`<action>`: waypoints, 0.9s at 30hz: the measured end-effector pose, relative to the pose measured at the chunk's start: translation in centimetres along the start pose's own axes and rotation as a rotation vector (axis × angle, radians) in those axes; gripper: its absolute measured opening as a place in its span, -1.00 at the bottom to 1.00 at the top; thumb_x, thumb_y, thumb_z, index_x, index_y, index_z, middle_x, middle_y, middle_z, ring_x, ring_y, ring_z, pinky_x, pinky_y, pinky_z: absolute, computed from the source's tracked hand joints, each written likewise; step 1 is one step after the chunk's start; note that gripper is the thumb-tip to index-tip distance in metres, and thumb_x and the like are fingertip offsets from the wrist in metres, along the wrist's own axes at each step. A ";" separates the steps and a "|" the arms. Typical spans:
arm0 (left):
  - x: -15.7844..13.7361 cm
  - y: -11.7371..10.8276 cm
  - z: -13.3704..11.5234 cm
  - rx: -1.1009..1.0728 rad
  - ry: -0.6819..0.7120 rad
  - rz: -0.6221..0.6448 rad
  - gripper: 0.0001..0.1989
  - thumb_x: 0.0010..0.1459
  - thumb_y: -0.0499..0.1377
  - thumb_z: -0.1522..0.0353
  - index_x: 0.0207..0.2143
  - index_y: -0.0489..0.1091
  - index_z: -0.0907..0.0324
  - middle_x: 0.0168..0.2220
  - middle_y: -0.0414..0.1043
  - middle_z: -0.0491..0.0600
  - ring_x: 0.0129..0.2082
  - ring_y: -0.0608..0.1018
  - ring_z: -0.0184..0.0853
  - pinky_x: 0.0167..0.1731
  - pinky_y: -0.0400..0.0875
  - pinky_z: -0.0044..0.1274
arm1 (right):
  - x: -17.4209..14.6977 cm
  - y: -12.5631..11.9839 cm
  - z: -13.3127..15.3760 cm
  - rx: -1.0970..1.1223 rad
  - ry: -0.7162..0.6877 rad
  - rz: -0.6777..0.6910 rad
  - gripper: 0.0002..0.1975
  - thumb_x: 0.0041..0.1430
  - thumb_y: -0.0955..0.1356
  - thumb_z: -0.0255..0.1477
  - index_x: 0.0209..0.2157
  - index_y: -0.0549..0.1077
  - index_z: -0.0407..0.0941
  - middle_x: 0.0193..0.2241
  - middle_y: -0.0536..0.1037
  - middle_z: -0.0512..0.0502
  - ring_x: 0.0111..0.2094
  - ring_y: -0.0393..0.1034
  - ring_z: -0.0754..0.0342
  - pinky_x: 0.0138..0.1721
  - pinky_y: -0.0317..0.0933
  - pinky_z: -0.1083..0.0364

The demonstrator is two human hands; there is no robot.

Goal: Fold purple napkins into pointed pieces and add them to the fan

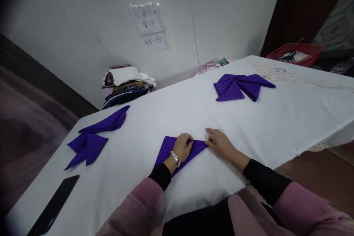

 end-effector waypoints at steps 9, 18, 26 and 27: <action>0.0 -0.1 -0.2 0.107 -0.009 0.003 -0.91 0.07 0.07 0.50 -0.38 0.32 0.16 -0.35 0.37 -0.05 -0.27 0.36 -0.30 -0.22 0.24 -0.43 | -0.2 -0.1 0.2 -0.057 0.007 -0.054 -0.76 0.10 0.29 -0.32 -0.59 0.33 -0.10 0.01 0.38 -0.20 -0.04 0.26 -0.11 -0.06 0.15 -0.12; -0.3 -0.3 -0.8 0.126 0.014 0.064 -0.80 0.08 0.17 0.25 -0.27 0.35 0.15 -0.26 0.38 -0.06 -0.17 0.37 -0.27 -0.13 0.21 -0.39 | 0.0 -0.3 0.4 -0.081 -0.035 -0.053 -0.71 0.14 0.26 -0.32 -0.62 0.29 -0.09 -0.06 0.43 -0.17 -0.07 0.27 -0.08 -0.06 0.15 -0.11; -0.7 -0.5 -2.1 0.210 -0.021 0.020 -0.90 0.15 0.08 0.36 -0.26 0.34 0.15 -0.23 0.38 -0.05 -0.16 0.36 -0.29 -0.10 0.21 -0.38 | 0.1 -0.2 0.2 -0.098 -0.033 -0.041 -0.72 0.13 0.27 -0.35 -0.63 0.29 -0.10 -0.06 0.42 -0.16 -0.07 0.27 -0.07 -0.06 0.15 -0.09; -1.0 -0.6 -2.8 0.210 0.009 0.020 -0.87 0.16 0.06 0.36 -0.23 0.33 0.14 -0.20 0.38 -0.05 -0.14 0.35 -0.29 -0.08 0.21 -0.38 | 0.1 -0.2 0.2 -0.092 -0.033 -0.039 -0.73 0.13 0.27 -0.36 -0.63 0.29 -0.10 -0.06 0.42 -0.16 -0.06 0.26 -0.07 -0.05 0.14 -0.09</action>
Point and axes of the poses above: each hand's wrist, its own x-axis towards the middle knuckle, its own y-axis out of the palm, z = x × y, the point moved 2 cm from there along x, towards the middle knuckle
